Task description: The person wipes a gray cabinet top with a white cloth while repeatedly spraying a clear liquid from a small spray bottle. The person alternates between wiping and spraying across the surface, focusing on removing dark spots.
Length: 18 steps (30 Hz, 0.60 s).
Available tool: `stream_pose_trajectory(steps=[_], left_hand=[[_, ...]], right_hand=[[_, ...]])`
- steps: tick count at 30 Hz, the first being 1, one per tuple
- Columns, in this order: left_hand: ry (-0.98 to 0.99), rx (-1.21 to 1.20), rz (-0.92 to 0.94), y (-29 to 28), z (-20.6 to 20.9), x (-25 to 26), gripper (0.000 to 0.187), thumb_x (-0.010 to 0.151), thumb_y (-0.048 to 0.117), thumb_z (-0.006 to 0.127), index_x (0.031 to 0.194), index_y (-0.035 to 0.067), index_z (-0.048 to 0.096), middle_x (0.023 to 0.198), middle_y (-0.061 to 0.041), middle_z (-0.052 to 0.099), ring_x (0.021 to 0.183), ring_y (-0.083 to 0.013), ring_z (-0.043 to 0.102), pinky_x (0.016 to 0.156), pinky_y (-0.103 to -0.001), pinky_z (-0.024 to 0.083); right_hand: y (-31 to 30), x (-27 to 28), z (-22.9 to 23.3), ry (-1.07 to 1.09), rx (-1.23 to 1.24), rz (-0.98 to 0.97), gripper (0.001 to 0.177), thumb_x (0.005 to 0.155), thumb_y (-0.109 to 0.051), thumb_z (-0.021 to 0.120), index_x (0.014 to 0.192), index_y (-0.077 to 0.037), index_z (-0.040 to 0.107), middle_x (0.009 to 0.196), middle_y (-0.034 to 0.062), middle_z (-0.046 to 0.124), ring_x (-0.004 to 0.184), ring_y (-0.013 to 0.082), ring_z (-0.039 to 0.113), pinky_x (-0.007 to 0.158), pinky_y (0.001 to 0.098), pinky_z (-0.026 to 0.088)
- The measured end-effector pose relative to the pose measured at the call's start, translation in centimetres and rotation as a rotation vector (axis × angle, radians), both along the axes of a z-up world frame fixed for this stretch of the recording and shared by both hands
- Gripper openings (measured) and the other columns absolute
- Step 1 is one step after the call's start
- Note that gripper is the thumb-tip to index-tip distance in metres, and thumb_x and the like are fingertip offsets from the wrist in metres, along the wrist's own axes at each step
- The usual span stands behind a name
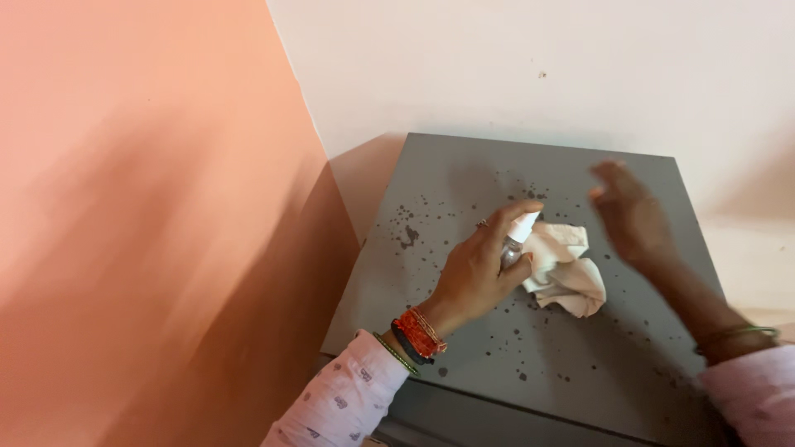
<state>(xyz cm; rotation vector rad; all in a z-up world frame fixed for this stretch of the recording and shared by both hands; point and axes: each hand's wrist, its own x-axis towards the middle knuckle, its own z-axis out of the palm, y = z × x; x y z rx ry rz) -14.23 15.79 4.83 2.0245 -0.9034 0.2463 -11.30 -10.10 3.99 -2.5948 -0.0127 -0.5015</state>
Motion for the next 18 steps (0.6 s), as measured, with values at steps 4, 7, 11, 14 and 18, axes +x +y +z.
stream_pose_trajectory(steps=[4,7,11,14,18], left_hand=[[0.033,-0.021,0.003,-0.7,-1.0,0.3,0.067,0.092,0.016,0.067,0.15,0.022,0.032,0.144,-0.015,0.056,0.08,-0.0139,0.071,0.054,-0.029,0.059],[-0.079,-0.039,-0.049,-0.4,-2.1,0.5,0.065,0.094,0.015,0.065,0.15,0.023,0.033,0.145,-0.013,0.059,0.077,-0.0118,0.069,0.057,-0.027,0.056],[-0.041,0.143,-0.029,0.5,-3.2,1.1,0.063,0.097,0.017,0.066,0.15,0.025,0.033,0.139,-0.011,0.062,0.06,-0.0101,0.062,0.047,-0.025,0.051],[-0.089,0.153,-0.013,1.0,-3.8,1.8,0.064,0.095,0.017,0.066,0.149,0.026,0.033,0.141,-0.013,0.06,0.054,-0.01,0.059,0.042,-0.023,0.049],[-0.098,0.207,0.038,1.7,-4.1,3.0,0.062,0.098,0.017,0.065,0.15,0.03,0.034,0.134,-0.008,0.064,0.061,-0.0063,0.06,0.046,-0.021,0.05]], right_hand=[[4.8,-4.4,-5.1,0.123,-0.433,0.405,0.04,0.097,-0.026,0.059,0.133,-0.01,0.056,0.153,0.0145,0.048,0.141,0.0314,0.044,0.12,0.0539,0.029],[6.8,-9.7,-8.3,0.042,-0.479,0.757,0.043,0.094,-0.028,0.063,0.134,-0.012,0.056,0.151,0.0148,0.049,0.139,0.0324,0.045,0.117,0.0545,0.033],[2.2,-11.0,-9.6,-0.087,-0.445,0.682,0.048,0.091,-0.03,0.067,0.134,-0.013,0.055,0.149,0.0151,0.049,0.135,0.0337,0.047,0.114,0.0552,0.037],[-3.9,-6.2,-9.1,0.194,-0.579,0.271,0.051,0.089,-0.032,0.07,0.135,-0.015,0.055,0.148,0.0154,0.05,0.133,0.0347,0.048,0.112,0.0557,0.041],[-7.4,4.0,-7.9,0.11,-0.667,-0.109,0.056,0.086,-0.035,0.074,0.135,-0.016,0.054,0.146,0.0157,0.05,0.129,0.0361,0.049,0.109,0.0565,0.045]])
